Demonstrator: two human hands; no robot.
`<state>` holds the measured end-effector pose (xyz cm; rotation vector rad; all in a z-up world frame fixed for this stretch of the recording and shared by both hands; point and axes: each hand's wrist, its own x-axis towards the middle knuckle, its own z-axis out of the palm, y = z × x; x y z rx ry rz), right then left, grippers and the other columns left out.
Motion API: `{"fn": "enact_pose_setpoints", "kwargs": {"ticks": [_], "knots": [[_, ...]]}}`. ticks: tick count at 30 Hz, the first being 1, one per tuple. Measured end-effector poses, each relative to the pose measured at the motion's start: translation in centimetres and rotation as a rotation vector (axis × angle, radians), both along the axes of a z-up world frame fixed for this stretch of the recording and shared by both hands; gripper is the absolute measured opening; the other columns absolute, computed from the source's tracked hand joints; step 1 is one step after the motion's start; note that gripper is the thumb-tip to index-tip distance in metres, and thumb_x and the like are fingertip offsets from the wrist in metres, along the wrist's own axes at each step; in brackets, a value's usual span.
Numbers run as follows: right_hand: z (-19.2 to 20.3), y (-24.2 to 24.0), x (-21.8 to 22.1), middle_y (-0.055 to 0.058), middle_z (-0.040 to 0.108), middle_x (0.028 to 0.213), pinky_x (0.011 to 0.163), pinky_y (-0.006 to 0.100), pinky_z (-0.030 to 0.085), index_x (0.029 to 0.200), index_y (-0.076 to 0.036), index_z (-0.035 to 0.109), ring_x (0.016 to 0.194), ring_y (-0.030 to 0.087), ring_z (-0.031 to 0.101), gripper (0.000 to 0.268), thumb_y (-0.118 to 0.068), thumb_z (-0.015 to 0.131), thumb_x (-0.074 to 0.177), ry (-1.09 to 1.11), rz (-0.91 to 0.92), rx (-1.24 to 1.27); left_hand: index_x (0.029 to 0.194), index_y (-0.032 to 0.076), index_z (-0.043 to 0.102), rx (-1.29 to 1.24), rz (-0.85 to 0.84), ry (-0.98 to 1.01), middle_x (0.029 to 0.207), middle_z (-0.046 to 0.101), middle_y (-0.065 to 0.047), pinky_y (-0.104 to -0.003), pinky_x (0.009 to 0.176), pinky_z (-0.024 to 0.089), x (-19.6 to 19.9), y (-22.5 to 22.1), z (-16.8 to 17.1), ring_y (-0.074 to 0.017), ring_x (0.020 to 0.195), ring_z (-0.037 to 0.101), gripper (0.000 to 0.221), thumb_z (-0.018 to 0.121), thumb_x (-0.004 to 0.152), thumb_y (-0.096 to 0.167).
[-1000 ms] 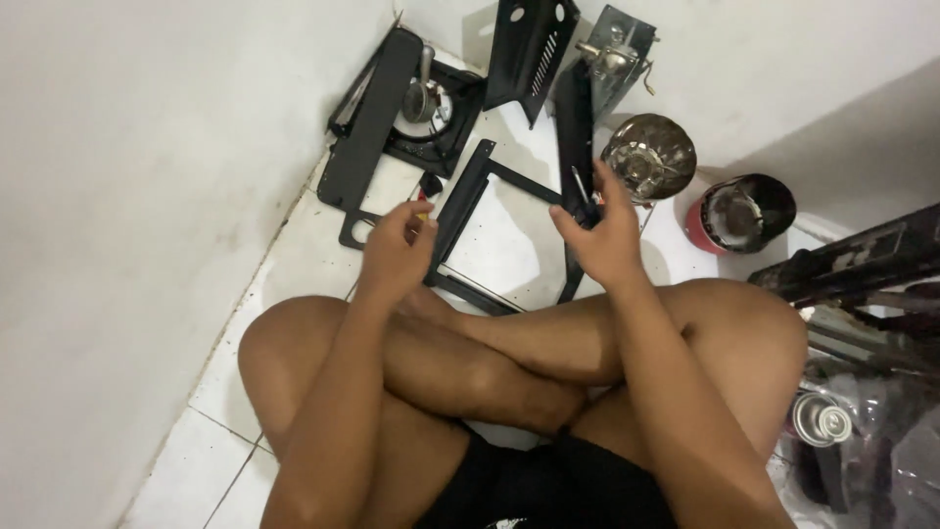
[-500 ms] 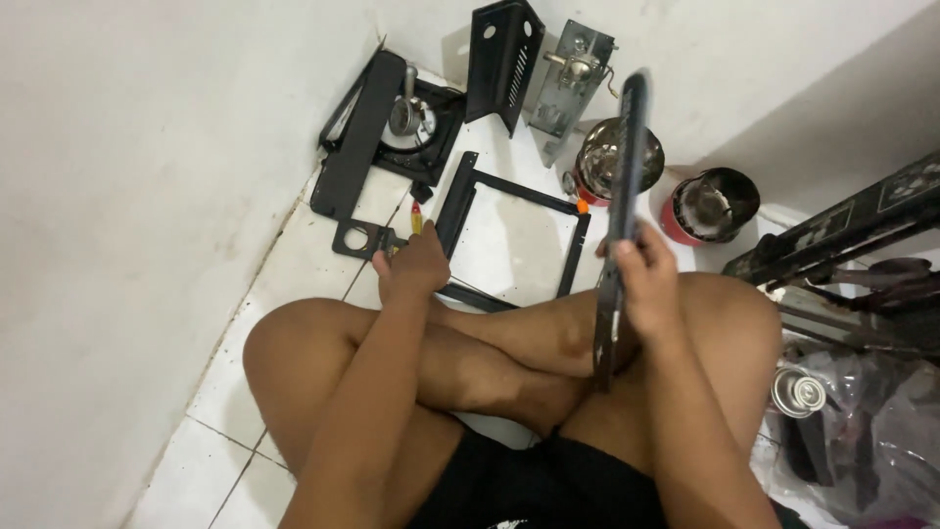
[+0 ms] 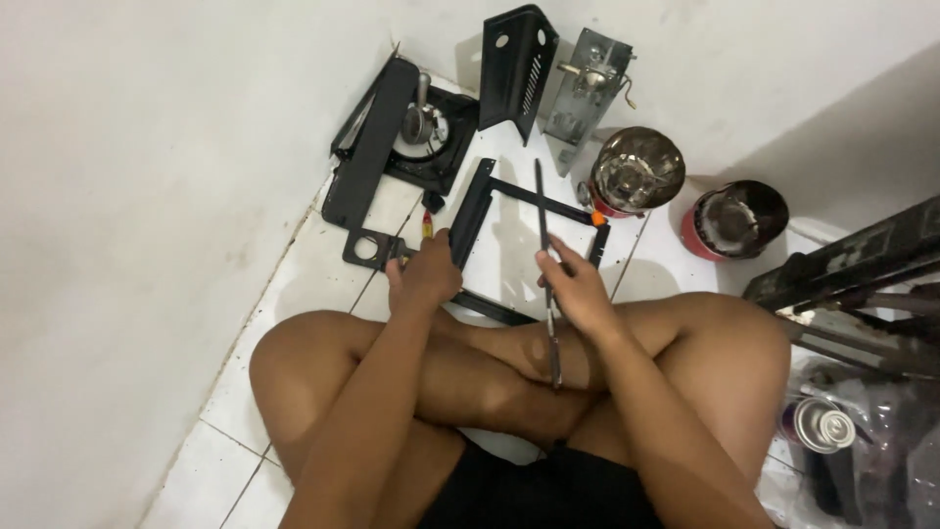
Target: Cleaning a disassembled appliance frame using a brush.
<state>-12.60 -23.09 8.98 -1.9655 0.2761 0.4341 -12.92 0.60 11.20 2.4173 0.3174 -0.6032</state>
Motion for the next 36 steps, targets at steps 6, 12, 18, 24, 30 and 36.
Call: {"fn": "enact_pose_setpoints", "kwargs": {"ticks": [6,12,18,24,30,36], "knots": [[-1.2,1.9,0.2,0.01,0.078,0.089,0.08,0.038,0.058,0.139,-0.023,0.067,0.091,0.024,0.073,0.058,-0.058,0.07,0.093,0.091,0.126,-0.045,0.153,-0.004,0.039,-0.003,-0.102,-0.077,0.13,0.057,-0.033,-0.06,0.092,0.056,1.7,-0.7,-5.1,-0.0488,0.117,0.064,0.062,0.052,0.094,0.009],[-1.0,2.4,1.0,0.013,0.077,0.1,0.089,0.041,0.056,0.141,-0.026,0.066,0.101,0.028,0.073,0.062,-0.062,0.07,0.091,0.119,0.168,-0.093,0.153,-0.002,0.04,0.041,-0.136,-0.035,0.13,0.06,-0.031,-0.058,0.088,0.058,2.9,-1.3,-5.9,-0.0463,0.114,0.067,0.062,0.055,0.094,0.011],[1.5,2.8,1.4,0.02,0.075,0.099,0.085,0.043,0.056,0.142,-0.019,0.065,0.098,0.032,0.072,0.059,-0.051,0.07,0.094,0.154,0.169,-0.04,0.154,-0.004,0.036,0.056,-0.191,0.035,0.133,0.058,-0.03,-0.059,0.093,0.055,3.3,-2.2,-5.6,-0.0464,0.118,0.065,0.064,0.052,0.096,0.017],[1.3,3.1,1.5,0.024,0.074,0.107,0.09,0.046,0.056,0.141,-0.02,0.065,0.107,0.037,0.071,0.056,-0.05,0.069,0.093,0.181,0.214,-0.041,0.157,-0.003,0.032,0.054,-0.242,0.092,0.138,0.056,-0.03,-0.064,0.097,0.051,3.2,-3.0,-5.5,-0.0495,0.122,0.061,0.068,0.053,0.097,0.022],[0.6,2.8,1.5,0.024,0.074,0.103,0.085,0.046,0.056,0.141,-0.018,0.065,0.101,0.035,0.071,0.057,-0.053,0.066,0.096,0.161,0.262,-0.039,0.158,-0.002,0.029,0.091,-0.284,0.111,0.138,0.056,-0.028,-0.063,0.098,0.051,3.1,-3.2,-5.6,-0.0485,0.122,0.062,0.072,0.053,0.096,0.023],[1.5,3.0,1.4,0.024,0.074,0.101,0.085,0.046,0.056,0.141,-0.016,0.065,0.099,0.036,0.072,0.057,-0.052,0.066,0.096,0.156,0.273,-0.037,0.159,-0.001,0.028,0.102,-0.296,0.123,0.139,0.056,-0.028,-0.063,0.098,0.051,3.0,-3.2,-6.4,-0.0482,0.122,0.062,0.074,0.055,0.096,0.026]]}}
